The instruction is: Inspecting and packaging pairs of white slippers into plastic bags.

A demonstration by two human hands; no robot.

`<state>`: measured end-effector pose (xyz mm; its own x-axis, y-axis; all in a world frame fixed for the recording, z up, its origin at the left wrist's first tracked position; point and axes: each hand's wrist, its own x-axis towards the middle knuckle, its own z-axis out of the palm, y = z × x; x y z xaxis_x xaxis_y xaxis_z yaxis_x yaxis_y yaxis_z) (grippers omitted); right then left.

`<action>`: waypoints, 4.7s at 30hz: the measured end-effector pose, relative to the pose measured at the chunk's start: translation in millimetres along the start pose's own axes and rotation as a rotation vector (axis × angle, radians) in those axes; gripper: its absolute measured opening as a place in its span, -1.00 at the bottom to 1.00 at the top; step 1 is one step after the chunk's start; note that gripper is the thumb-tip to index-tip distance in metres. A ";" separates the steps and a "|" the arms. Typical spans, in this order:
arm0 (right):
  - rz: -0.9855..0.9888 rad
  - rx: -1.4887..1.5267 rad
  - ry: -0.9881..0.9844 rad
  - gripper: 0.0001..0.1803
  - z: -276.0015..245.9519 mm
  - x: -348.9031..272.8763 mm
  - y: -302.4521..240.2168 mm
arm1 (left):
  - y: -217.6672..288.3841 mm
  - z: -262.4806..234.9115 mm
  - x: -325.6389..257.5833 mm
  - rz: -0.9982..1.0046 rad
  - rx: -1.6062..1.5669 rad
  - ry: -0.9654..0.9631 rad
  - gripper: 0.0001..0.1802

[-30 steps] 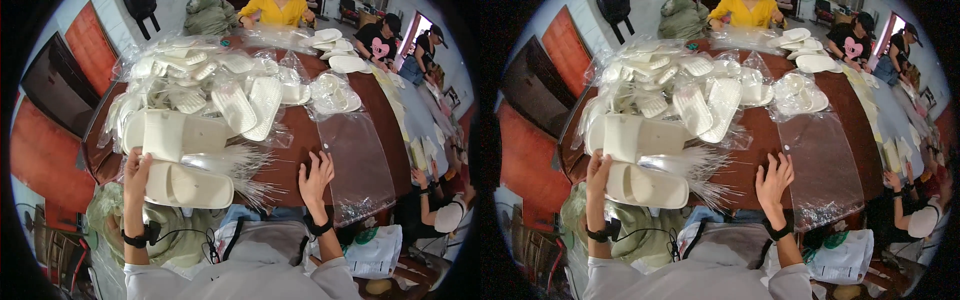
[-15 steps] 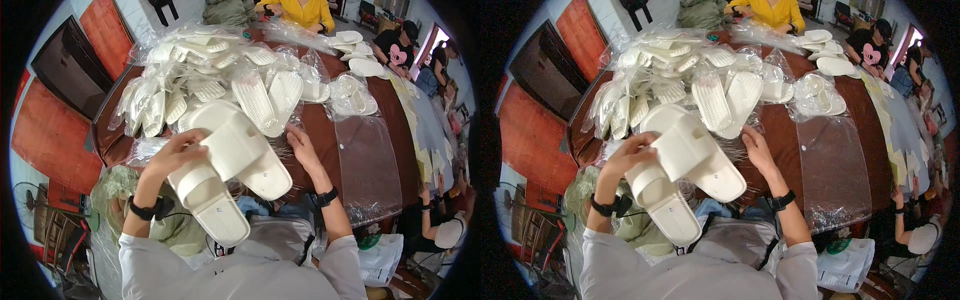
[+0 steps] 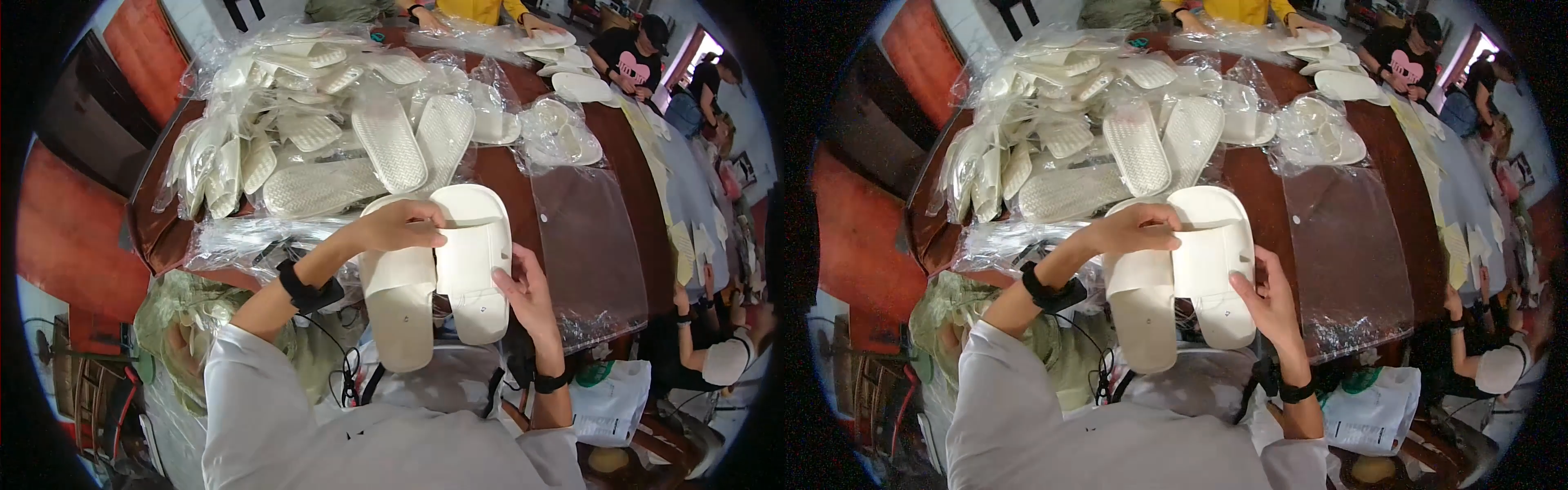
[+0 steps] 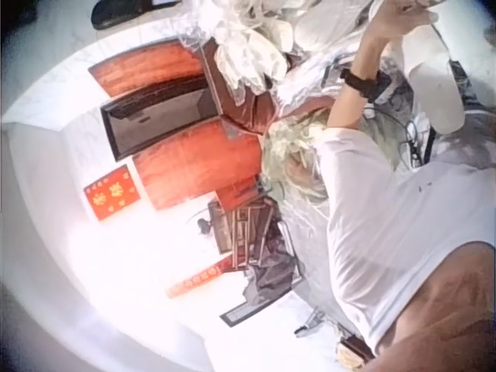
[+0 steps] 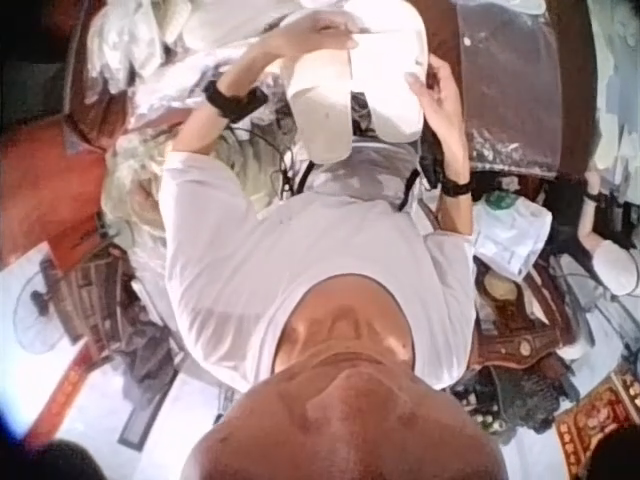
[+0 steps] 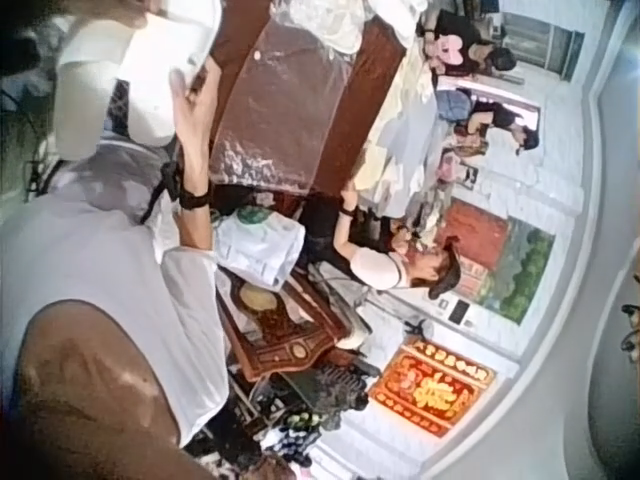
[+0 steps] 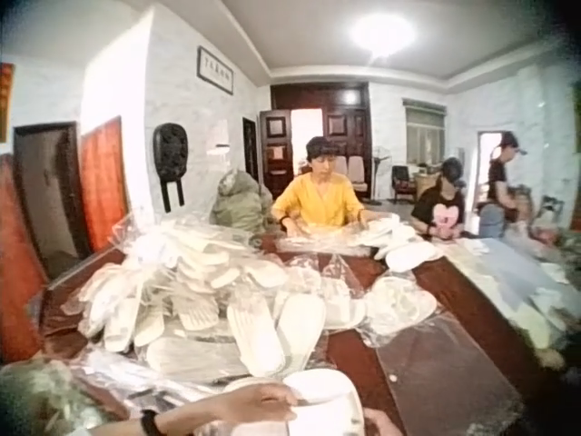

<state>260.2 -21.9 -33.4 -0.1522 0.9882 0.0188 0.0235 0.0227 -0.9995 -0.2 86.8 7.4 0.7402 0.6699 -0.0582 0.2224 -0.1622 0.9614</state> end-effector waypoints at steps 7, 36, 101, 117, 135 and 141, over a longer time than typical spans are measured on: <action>0.159 -0.154 0.275 -0.45 -11.5 -3.0 19.1 | -8.2 8.5 0.3 -0.054 0.328 0.234 -0.61; -0.319 -0.972 -0.116 -0.87 22.9 118.0 8.4 | -10.6 20.0 -8.7 -0.178 0.370 0.303 -0.62; -0.511 -0.613 -0.053 -0.89 31.0 96.9 -29.7 | -2.0 34.7 11.1 0.172 0.380 0.621 -0.94; -0.554 -0.618 -0.033 -0.91 32.1 100.0 -24.8 | -17.1 31.6 12.3 0.059 0.137 0.510 -0.93; -0.473 -0.639 -0.011 -0.93 38.6 97.0 -24.0 | -21.2 30.2 13.0 0.090 0.007 0.526 -0.93; -0.559 -0.709 0.064 -0.91 41.7 98.6 -25.4 | -17.6 34.0 15.3 0.125 0.013 0.618 -0.89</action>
<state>203.4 68.6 -7.3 -0.2694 0.8110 0.5193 0.5690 0.5691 -0.5936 28.8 75.2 -19.6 0.2588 0.9394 0.2247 0.1681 -0.2729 0.9472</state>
